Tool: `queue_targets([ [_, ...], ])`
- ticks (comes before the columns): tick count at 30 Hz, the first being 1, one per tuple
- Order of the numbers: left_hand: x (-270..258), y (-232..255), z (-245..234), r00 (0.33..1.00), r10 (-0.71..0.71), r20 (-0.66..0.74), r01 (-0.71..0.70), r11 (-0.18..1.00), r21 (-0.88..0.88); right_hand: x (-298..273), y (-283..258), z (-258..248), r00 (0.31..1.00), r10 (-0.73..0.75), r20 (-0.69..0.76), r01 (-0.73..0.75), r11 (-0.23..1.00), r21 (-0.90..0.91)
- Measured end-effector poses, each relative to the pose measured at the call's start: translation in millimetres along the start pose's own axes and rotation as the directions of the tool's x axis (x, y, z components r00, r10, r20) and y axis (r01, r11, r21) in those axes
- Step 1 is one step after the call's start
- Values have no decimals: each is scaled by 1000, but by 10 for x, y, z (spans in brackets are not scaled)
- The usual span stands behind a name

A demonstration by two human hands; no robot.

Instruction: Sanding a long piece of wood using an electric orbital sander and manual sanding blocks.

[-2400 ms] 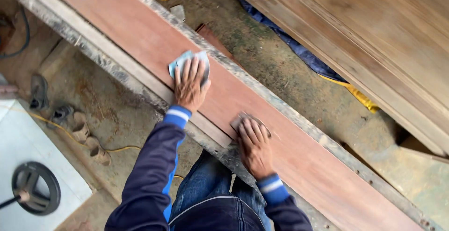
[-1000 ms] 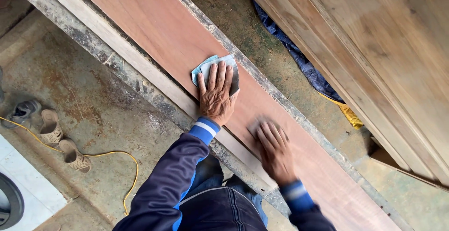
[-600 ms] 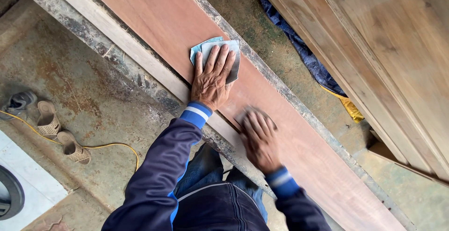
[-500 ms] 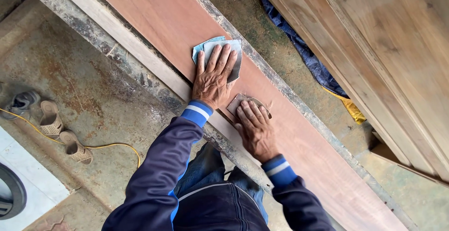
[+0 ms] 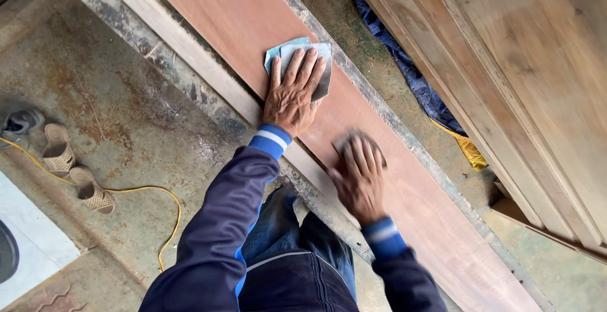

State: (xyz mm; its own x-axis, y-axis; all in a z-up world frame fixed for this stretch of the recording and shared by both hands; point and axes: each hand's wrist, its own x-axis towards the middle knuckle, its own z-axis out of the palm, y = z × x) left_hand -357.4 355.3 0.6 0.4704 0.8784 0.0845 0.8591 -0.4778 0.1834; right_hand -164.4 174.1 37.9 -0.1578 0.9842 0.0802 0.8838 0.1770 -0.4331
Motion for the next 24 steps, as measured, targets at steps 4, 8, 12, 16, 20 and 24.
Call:
queue_targets([
  [4,8,3,37,996,17,-87,-20,999,-35,307,-61,-20,999,-44,-6,44,998,-38],
  [8,-47,32,80,995,-9,-104,7,1000,-19,-641,215,-316,999,-37,38,40,995,-91],
  [12,-9,101,118,991,-59,-123,54,998,-36,-1375,499,-478,999,16,28,-13,997,-82],
  [16,-52,135,181,985,-86,-149,88,996,3,-967,436,-312,997,-76,20,76,997,11],
  [20,-60,161,206,986,-118,-120,119,993,2,-32,172,-62,987,-147,68,146,989,28],
  [24,-112,144,242,986,-108,-125,110,994,7,-111,181,-106,978,-187,88,181,981,71],
])
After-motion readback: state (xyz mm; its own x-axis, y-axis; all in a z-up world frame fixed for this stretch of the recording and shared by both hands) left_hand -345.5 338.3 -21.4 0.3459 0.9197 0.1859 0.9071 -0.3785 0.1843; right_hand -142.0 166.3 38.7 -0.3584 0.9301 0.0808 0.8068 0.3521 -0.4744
